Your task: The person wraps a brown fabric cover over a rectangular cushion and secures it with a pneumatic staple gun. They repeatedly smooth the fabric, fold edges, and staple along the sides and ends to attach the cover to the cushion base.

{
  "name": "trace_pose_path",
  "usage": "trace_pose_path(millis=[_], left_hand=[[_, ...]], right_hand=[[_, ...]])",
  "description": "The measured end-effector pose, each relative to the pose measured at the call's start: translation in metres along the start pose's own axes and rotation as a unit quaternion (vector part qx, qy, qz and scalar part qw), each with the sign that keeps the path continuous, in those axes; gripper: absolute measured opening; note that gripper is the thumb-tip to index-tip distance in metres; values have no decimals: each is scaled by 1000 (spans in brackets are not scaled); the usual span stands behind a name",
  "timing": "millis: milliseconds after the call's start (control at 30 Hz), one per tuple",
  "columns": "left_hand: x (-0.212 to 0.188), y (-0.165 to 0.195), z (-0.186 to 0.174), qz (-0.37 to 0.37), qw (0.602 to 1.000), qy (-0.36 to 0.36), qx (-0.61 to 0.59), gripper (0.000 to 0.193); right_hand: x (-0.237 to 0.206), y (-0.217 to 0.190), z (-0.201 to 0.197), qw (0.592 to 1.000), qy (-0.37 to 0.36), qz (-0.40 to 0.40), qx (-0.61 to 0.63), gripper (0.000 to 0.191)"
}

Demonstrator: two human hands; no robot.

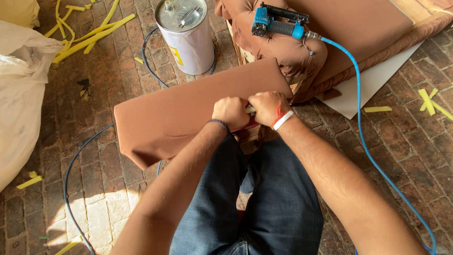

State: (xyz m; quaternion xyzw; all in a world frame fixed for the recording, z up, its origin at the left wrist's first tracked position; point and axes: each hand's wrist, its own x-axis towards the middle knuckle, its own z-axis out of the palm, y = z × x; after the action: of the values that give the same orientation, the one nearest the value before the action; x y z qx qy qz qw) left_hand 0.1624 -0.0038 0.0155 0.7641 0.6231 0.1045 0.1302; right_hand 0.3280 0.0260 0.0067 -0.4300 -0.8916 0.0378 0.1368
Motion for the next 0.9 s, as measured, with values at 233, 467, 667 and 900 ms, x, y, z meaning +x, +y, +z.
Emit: trace_pose_path(millis=[233, 467, 667, 900], left_hand=[[-8, 17, 12, -1, 999, -37, 4, 32], [11, -25, -13, 150, 967, -116, -170, 37], [109, -141, -46, -287, 913, -287, -38, 62], [151, -122, -18, -98, 912, -397, -39, 54]], right_hand=[[-18, 3, -1, 999, -28, 26, 25, 23], [-10, 6, -8, 997, -66, 13, 47, 8], [-1, 2, -7, 991, -56, 2, 121, 8], [-6, 0, -6, 987, -18, 5, 161, 6]])
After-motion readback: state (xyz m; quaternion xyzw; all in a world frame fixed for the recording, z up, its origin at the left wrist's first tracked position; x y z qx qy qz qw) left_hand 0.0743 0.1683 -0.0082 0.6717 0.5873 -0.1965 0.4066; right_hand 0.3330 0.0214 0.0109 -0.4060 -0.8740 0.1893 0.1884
